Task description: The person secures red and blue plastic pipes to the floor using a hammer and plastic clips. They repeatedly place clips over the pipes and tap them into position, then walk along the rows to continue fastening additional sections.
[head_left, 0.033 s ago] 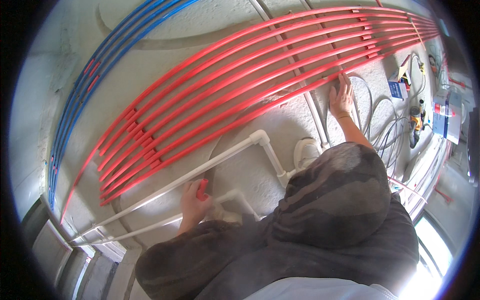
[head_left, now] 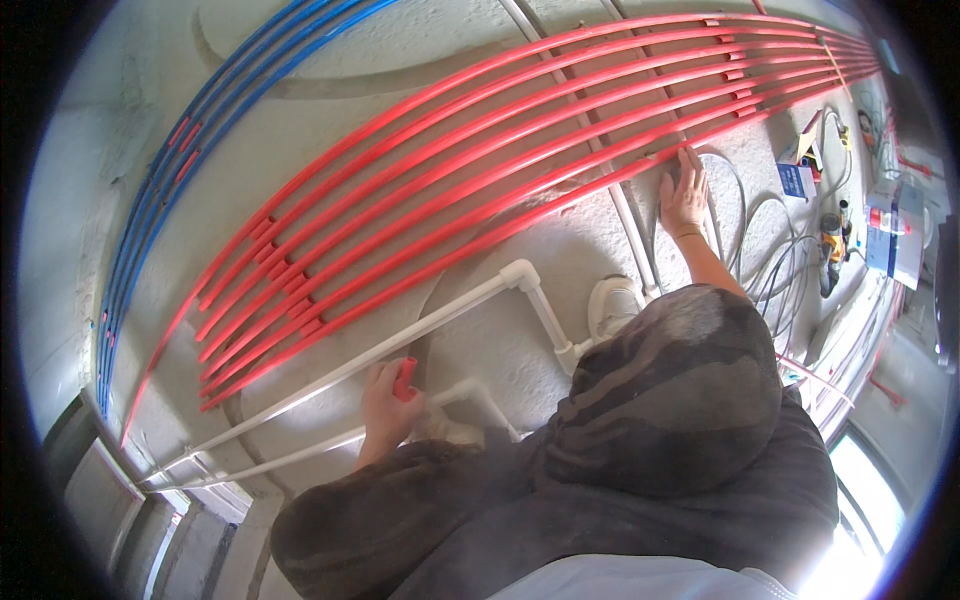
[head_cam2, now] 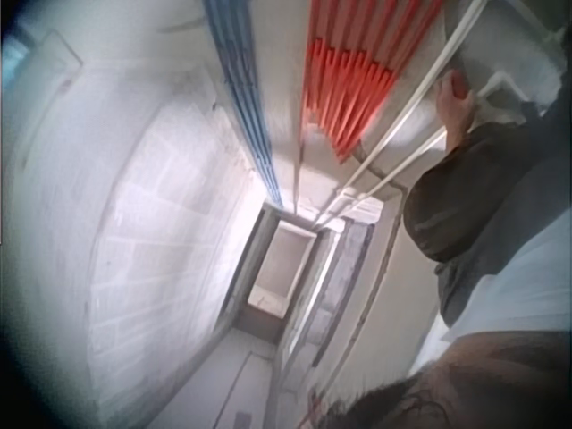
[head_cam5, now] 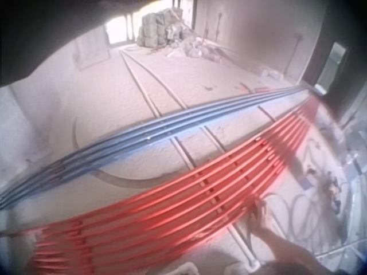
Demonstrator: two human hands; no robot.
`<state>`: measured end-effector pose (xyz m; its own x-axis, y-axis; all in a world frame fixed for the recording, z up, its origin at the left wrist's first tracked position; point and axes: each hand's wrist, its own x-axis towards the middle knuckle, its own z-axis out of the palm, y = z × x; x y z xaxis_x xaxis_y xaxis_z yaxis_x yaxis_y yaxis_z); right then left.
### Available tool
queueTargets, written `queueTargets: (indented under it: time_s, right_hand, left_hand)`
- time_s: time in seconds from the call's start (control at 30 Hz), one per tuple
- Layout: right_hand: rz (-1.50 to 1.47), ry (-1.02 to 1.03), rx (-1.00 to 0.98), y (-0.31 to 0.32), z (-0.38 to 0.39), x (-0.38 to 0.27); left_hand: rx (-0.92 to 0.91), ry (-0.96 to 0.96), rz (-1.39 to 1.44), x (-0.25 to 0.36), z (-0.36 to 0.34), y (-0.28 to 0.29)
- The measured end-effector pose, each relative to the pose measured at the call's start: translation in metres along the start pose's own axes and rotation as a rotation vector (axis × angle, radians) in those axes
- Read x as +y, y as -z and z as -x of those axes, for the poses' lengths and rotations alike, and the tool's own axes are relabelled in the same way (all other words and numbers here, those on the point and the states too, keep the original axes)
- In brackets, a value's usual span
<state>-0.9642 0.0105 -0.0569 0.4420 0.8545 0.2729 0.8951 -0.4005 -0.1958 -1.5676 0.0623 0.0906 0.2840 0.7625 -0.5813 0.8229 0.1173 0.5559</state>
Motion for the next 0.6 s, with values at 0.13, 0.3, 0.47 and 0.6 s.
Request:
queueTargets:
  time_s: [0.13, 0.3, 0.47, 0.6]
  right_hand:
    - [-0.002, 0.001, -0.002, 0.0015, -0.0009, -0.0039]
    - [-0.006, 0.007, 0.004, 0.0014, -0.0004, -0.001]
    - [0.002, 0.005, -0.007, 0.0016, -0.0008, -0.0028]
    - [0.014, -0.014, -0.02, 0.0017, -0.0007, -0.0042]
  left_hand:
    - [-0.007, 0.01, 0.009, 0.0003, 0.0003, 0.0007]
    - [-0.01, -0.014, -0.008, 0.0004, -0.0013, 0.001]
    - [-0.007, -0.026, 0.002, -0.0001, -0.0002, 0.0017]
    - [-0.006, -0.039, -0.02, 0.0005, -0.0014, 0.0022]
